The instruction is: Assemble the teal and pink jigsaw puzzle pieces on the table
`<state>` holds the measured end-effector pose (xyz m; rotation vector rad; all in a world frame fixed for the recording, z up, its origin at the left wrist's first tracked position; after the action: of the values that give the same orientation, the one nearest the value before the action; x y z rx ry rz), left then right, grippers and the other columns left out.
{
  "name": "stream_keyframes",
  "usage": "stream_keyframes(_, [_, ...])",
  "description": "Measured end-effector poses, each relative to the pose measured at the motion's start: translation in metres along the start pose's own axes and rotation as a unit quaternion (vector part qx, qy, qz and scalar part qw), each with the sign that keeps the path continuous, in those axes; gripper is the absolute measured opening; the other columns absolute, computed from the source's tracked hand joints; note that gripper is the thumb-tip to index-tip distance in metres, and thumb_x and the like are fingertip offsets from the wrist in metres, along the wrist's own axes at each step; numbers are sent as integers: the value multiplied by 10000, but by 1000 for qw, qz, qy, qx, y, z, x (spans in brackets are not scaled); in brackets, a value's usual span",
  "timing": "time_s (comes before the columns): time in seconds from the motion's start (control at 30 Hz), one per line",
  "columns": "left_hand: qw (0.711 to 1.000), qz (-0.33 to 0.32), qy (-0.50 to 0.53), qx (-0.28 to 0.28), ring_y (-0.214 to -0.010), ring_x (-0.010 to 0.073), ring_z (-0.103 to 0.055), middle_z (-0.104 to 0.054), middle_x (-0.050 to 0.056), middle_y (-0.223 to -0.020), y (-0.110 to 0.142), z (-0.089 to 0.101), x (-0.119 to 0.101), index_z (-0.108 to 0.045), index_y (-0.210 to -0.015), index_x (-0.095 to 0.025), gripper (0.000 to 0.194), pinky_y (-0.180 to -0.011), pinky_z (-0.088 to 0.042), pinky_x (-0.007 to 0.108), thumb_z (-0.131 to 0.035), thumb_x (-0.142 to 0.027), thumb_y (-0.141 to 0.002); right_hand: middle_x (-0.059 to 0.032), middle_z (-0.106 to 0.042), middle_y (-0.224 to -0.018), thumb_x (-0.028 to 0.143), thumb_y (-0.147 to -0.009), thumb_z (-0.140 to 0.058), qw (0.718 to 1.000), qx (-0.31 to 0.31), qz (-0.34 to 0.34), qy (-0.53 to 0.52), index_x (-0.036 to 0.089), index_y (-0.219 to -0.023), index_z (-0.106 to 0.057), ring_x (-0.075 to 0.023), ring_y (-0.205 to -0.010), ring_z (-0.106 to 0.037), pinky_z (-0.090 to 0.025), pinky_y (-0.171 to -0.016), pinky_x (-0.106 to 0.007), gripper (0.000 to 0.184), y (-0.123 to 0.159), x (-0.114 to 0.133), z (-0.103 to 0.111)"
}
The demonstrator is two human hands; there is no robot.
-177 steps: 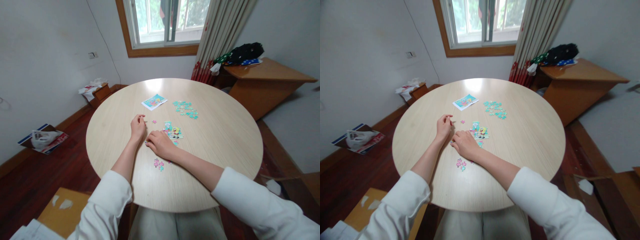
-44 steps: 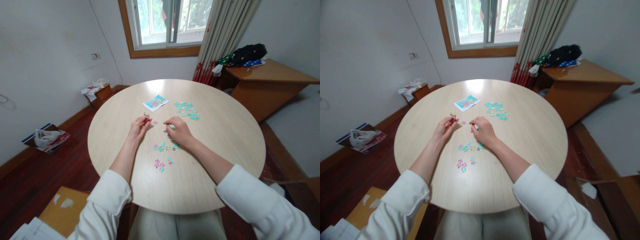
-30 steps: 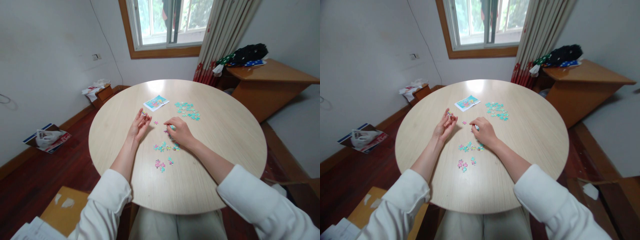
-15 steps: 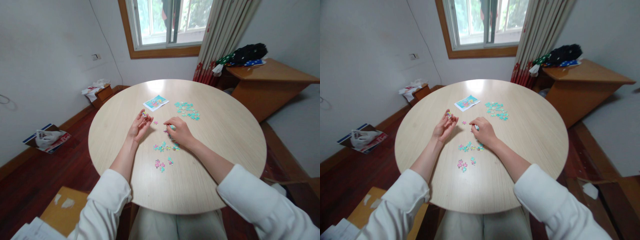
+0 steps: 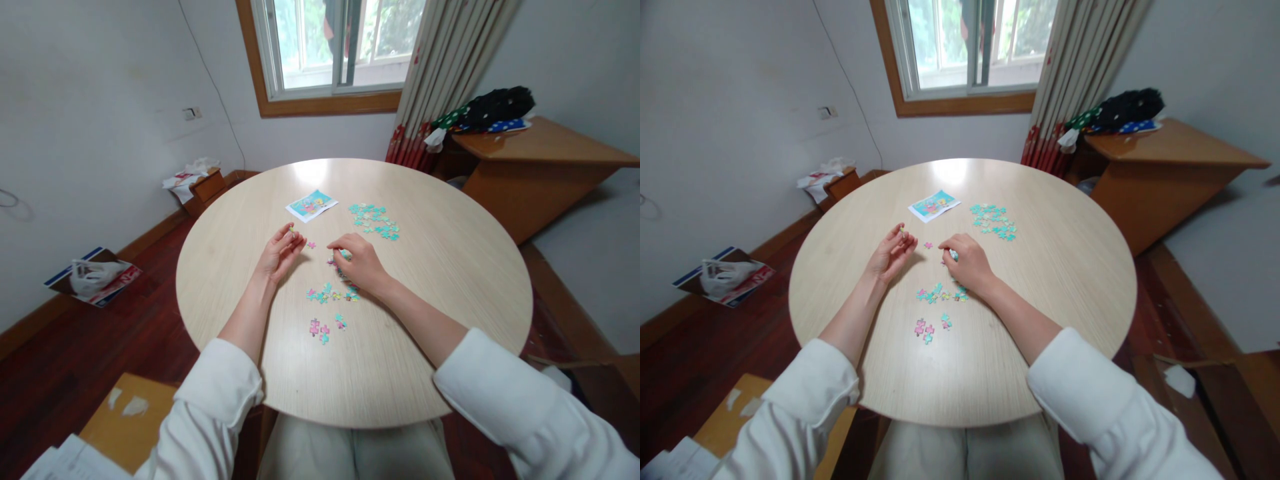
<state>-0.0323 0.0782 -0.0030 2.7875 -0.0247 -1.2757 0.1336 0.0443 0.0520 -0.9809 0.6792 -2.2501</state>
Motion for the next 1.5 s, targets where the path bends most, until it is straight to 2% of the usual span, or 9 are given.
stream_keyframes(0.43, [999, 18, -34, -19, -719, 124, -667, -680, 22, -687, -3, 5, 7, -616, -754, -149, 87, -914, -518, 361, -689, -111, -726, -43, -672, -809, 99, -787, -513, 1000, -9, -9, 3, 217, -815, -669, -197, -819, -596, -461, -786, -356, 198, -1, -4, 2])
stream_keyframes(0.63, [998, 38, -58, 0, -723, 141, -684, -704, 50, -712, -1, -1, 11, -627, -774, -123, 44, -892, -533, 376, -654, -96, -754, -46, -677, -805, 90, -782, -514, 1000, -12, -11, 5, 205, -808, -669, -194, -808, -597, -461, -781, -353, 194, -2, -4, 4])
stream_keyframes(0.83, [990, 45, -129, 39, -711, 156, -685, -710, 77, -730, 0, -8, 17, -626, -749, -107, 116, -861, -531, 373, -724, -119, -688, -54, -675, -816, 95, -791, -530, 1000, -6, -11, -2, 192, -837, -672, -196, -815, -596, -462, -780, -351, 179, -1, -6, 2])
stream_keyframes(1.0, [984, 33, -165, 60, -638, 124, -649, -686, 51, -674, -1, -11, 22, -629, -711, -103, 189, -734, -532, 296, -783, -144, -610, -74, -671, -840, 148, -812, -582, 1000, 21, -6, -14, 166, -897, -686, -199, -839, -595, -462, -790, -352, 136, -1, -5, -4])
stream_keyframes(1.17, [982, 33, -167, 78, -616, 94, -616, -655, 20, -649, -1, -15, 25, -635, -708, -99, 257, -647, -497, 234, -824, -164, -547, -57, -666, -847, 202, -811, -631, 999, 44, 0, -28, 191, -932, -691, -192, -844, -586, -456, -784, -352, 135, -1, -3, -9])
stream_keyframes(1.5, [977, 38, -184, 100, -639, 105, -615, -659, 27, -665, 2, -20, 30, -639, -700, -108, 288, -649, -478, 246, -847, -206, -527, -52, -673, -824, 213, -832, -625, 998, 37, 10, -41, 197, -888, -695, -182, -811, -588, -454, -753, -338, 92, -1, -1, -7])
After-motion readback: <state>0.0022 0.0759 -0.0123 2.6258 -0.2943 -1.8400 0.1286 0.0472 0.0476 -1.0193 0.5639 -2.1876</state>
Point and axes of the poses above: each hand's wrist, its own y-axis away from the middle knuckle, its own z-axis out of the back of the hand, x = y × z, the point moved 9 cm from there along -y, towards the middle knuckle
